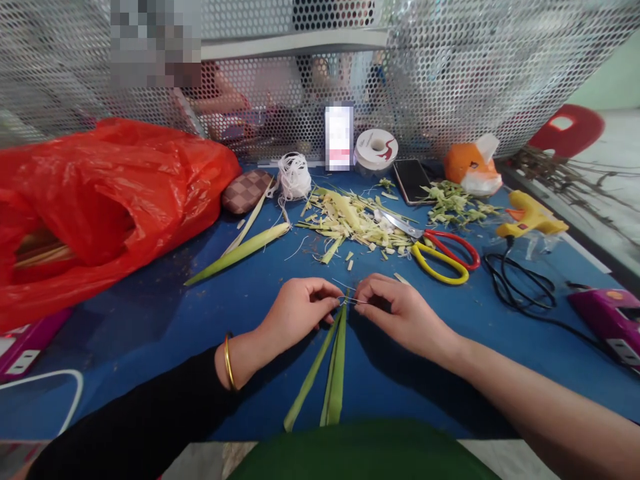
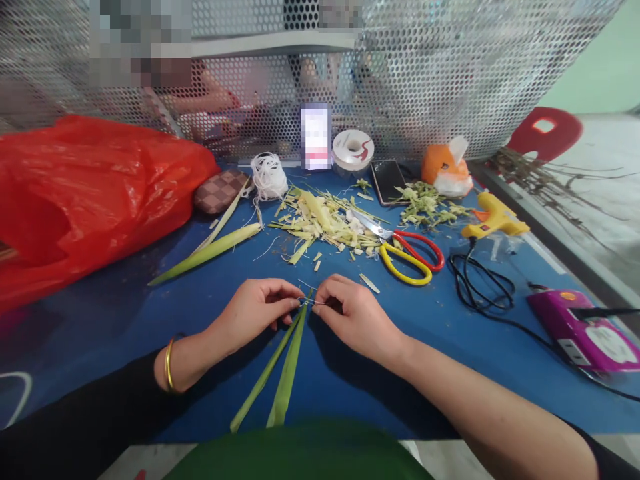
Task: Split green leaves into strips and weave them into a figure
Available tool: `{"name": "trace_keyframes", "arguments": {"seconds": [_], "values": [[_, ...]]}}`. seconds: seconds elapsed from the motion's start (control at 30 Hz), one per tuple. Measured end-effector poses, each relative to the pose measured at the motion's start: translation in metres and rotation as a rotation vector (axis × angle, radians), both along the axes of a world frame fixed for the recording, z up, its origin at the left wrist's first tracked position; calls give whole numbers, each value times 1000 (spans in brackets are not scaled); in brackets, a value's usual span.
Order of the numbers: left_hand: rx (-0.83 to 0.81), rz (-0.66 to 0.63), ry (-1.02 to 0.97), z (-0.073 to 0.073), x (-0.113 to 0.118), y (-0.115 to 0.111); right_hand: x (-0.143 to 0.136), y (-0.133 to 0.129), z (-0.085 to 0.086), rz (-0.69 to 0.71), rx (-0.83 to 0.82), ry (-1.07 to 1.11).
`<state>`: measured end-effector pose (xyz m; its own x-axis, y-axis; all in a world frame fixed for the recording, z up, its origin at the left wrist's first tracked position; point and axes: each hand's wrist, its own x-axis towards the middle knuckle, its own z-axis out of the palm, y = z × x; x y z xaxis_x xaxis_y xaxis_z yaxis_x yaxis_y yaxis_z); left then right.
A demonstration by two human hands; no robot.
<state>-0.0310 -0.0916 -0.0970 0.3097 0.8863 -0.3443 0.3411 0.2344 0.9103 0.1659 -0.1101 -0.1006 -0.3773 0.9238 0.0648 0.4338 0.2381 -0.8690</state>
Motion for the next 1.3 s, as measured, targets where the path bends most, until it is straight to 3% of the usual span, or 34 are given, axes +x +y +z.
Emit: {"name": "trace_keyframes", "arguments": {"seconds": [0.37, 0.6, 0.73, 0.97, 1.17, 1.3], "values": [[148, -86, 132, -1, -1, -8, -3, -9, -5, -7, 66, -83], [382, -108, 268, -4, -2, -14, -5, -11, -5, 0, 41, -91], [365, -99, 266, -3, -1, -12, -5, -11, -5, -2, 14, -93], [192, -75, 210, -5, -3, -8, -2, -7, -4, -3, -28, -96], [497, -136, 429, -4, -4, -8, 2, -4, -1, 51, -24, -92], [542, -181, 571, -2, -5, -8, 5, -3, 1, 78, -22, -108]]}}
